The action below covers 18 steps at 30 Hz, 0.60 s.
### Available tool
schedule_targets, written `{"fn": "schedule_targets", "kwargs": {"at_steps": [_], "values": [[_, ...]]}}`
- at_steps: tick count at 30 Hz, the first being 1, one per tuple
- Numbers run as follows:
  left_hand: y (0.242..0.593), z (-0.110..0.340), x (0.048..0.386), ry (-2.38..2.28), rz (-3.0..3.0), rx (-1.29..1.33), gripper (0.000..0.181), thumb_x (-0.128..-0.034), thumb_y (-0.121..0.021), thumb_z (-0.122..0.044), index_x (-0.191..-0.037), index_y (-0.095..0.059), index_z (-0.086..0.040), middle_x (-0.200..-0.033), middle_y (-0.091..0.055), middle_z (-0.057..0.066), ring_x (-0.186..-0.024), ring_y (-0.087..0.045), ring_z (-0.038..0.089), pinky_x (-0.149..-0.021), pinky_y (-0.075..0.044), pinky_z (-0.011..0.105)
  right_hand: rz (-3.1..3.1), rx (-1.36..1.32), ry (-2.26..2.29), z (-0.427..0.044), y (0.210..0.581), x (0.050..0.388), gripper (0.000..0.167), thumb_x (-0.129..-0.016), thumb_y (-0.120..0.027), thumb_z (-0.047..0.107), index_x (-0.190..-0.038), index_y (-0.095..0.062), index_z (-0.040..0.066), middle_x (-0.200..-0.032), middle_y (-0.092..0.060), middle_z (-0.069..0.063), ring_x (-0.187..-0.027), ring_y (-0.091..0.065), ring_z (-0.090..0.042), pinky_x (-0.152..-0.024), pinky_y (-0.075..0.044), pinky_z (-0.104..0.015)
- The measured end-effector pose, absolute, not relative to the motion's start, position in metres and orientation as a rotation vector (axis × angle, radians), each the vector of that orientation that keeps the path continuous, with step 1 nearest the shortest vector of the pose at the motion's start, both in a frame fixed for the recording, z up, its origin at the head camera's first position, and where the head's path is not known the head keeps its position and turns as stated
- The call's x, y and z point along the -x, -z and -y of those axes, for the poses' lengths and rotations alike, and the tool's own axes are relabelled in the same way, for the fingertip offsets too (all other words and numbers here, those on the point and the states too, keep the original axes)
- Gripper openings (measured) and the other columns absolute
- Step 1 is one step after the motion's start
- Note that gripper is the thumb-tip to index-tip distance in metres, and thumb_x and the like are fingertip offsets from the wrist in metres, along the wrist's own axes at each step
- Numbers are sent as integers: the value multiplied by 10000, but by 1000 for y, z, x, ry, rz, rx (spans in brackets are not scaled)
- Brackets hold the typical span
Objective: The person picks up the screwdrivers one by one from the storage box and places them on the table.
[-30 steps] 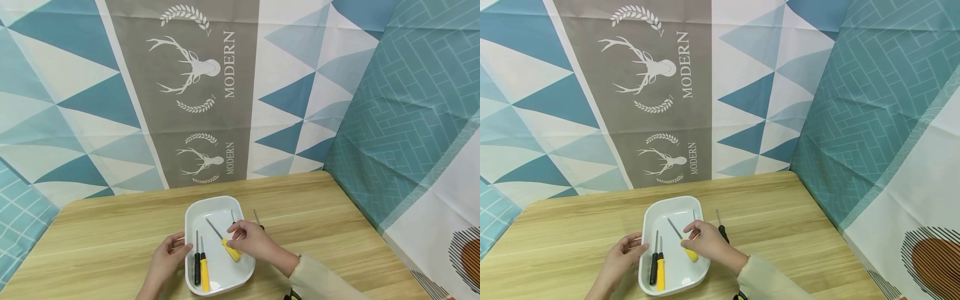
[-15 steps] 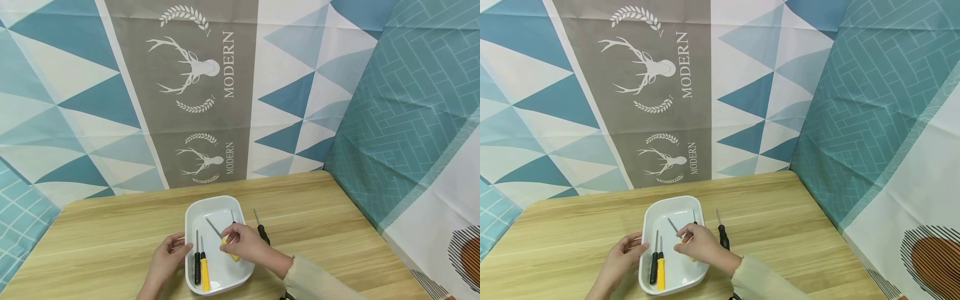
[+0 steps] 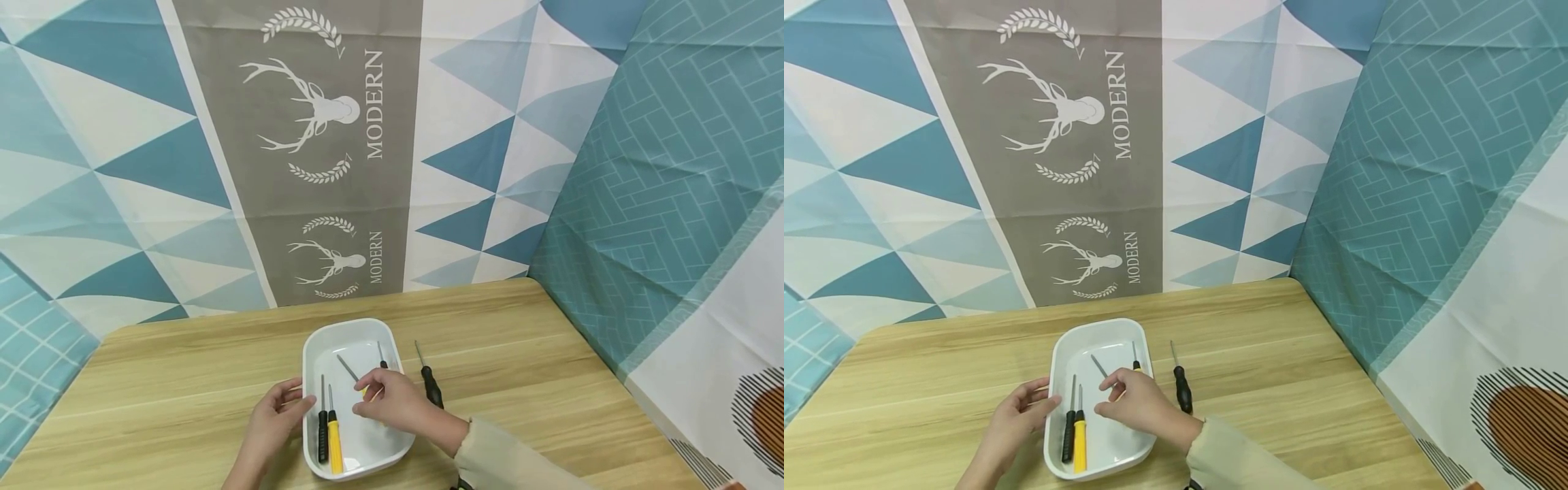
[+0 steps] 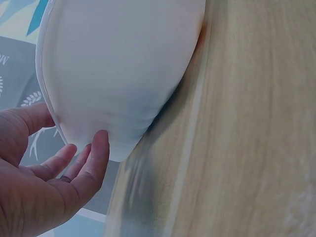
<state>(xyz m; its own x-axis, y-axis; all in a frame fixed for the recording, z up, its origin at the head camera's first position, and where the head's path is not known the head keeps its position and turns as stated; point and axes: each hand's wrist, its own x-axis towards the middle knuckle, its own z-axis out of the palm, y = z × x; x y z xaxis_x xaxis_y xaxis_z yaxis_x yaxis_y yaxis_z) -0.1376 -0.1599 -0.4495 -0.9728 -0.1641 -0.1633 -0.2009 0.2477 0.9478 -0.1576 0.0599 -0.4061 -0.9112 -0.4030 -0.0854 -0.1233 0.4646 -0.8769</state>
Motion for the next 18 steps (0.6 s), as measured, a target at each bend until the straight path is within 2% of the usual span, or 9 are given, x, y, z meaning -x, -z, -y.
{"fn": "schedule_targets", "kwargs": {"at_steps": [4,18], "values": [[449,160,137,-1888,-2450,362,531,-863,-668,-186,-1310,-459,10,-1219,-555,249,-1007,-622,219,-715,-581,260,-2435,458,1423,-57,407,157,292,-759,-755,183,-1002,-645,63,-782,-579,30,-654,-527,-81,-523,-449,-191],[449,159,138,-1888,-2442,384,506,-860,-664,-188,-1299,-476,-21,-1227,-558,239,-1042,-615,252,-735,-583,274,-2434,403,1408,-45,417,156,264,-755,-759,193,-979,-644,113,-752,-576,47,-619,-526,-82,-505,-440,-203]]}}
